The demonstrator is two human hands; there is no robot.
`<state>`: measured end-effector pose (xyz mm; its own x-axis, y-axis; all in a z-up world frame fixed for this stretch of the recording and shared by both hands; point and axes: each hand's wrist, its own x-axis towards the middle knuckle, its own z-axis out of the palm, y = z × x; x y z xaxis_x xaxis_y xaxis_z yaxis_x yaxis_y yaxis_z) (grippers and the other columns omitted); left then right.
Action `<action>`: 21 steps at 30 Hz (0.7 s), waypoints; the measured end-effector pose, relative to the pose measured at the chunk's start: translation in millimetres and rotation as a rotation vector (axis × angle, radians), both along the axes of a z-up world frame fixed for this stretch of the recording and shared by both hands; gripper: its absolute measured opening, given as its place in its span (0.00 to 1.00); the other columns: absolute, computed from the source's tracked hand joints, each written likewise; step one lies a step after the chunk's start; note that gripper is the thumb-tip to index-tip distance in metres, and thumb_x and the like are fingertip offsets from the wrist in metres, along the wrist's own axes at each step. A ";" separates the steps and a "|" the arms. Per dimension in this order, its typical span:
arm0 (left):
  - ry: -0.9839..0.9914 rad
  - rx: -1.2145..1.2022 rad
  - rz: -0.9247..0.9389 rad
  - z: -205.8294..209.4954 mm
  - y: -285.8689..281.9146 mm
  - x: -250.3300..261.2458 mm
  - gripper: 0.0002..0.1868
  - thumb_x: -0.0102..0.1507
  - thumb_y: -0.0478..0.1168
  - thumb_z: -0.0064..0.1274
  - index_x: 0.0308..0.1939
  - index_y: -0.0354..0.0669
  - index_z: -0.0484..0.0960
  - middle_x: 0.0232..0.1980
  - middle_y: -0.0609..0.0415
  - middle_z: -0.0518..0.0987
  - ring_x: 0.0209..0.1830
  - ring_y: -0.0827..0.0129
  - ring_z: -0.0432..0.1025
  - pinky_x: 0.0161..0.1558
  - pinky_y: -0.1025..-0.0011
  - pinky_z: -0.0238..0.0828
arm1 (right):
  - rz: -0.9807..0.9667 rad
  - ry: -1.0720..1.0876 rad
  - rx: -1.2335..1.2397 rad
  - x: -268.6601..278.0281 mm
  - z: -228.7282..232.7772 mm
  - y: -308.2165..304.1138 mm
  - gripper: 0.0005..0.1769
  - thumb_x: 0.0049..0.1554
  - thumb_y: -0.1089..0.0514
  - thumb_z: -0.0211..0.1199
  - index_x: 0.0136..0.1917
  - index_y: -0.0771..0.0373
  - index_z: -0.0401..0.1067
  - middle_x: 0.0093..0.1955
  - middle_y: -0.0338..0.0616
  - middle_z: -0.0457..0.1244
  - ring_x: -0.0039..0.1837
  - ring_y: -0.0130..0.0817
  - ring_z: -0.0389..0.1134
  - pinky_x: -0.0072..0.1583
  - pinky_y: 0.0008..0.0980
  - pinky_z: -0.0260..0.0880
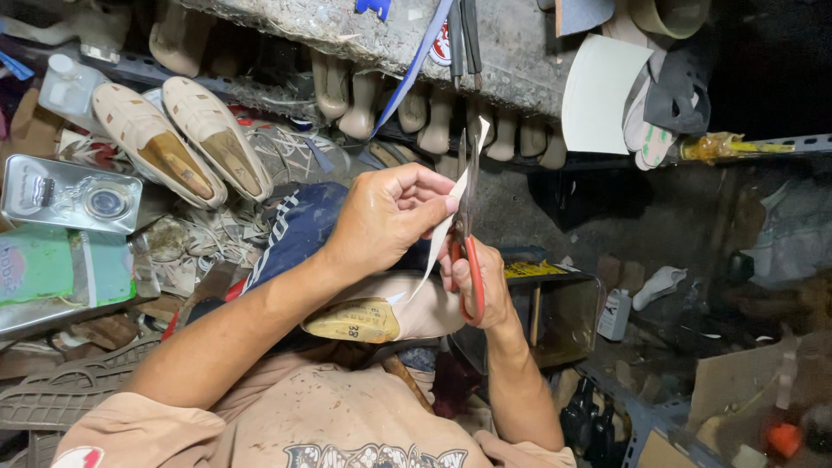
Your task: The person uses a hammer to tap the sole of a shoe held on their lap. They then pick up a strip of white material, cut it with scissors, and apply it to the shoe.
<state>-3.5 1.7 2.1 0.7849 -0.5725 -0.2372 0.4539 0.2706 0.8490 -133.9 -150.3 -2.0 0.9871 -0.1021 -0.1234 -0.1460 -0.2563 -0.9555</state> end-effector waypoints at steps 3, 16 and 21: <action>0.030 -0.016 -0.011 -4.0 -1.0 -3.1 0.09 0.59 0.32 0.62 0.43 0.34 0.85 0.32 0.46 0.86 0.23 0.77 0.78 0.26 0.80 0.80 | 0.078 0.007 -0.095 4.0 6.3 4.0 0.33 0.61 0.30 0.47 0.38 0.60 0.72 0.25 0.39 0.62 0.28 0.31 0.65 0.33 0.28 0.65; 0.029 -0.086 -0.009 8.1 8.4 -7.1 0.12 0.59 0.29 0.58 0.46 0.31 0.83 0.31 0.43 0.85 0.22 0.73 0.78 0.27 0.76 0.80 | 0.032 -0.045 -0.110 -9.9 -13.0 -3.5 0.35 0.62 0.31 0.44 0.42 0.64 0.72 0.30 0.43 0.64 0.33 0.35 0.68 0.38 0.32 0.69; -0.228 0.145 0.232 -7.8 84.4 30.6 0.09 0.64 0.32 0.56 0.47 0.33 0.80 0.34 0.48 0.83 0.30 0.75 0.79 0.33 0.81 0.80 | -0.054 -0.073 0.045 -40.3 -18.0 -15.8 0.39 0.65 0.29 0.43 0.55 0.69 0.71 0.39 0.40 0.61 0.41 0.27 0.68 0.44 0.25 0.70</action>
<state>27.1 86.1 -5.7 0.9322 -0.3460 -0.1067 0.1888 0.2131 0.9586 -174.2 -166.0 -20.0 0.9868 -0.1513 -0.0570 -0.0880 -0.2066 -0.9745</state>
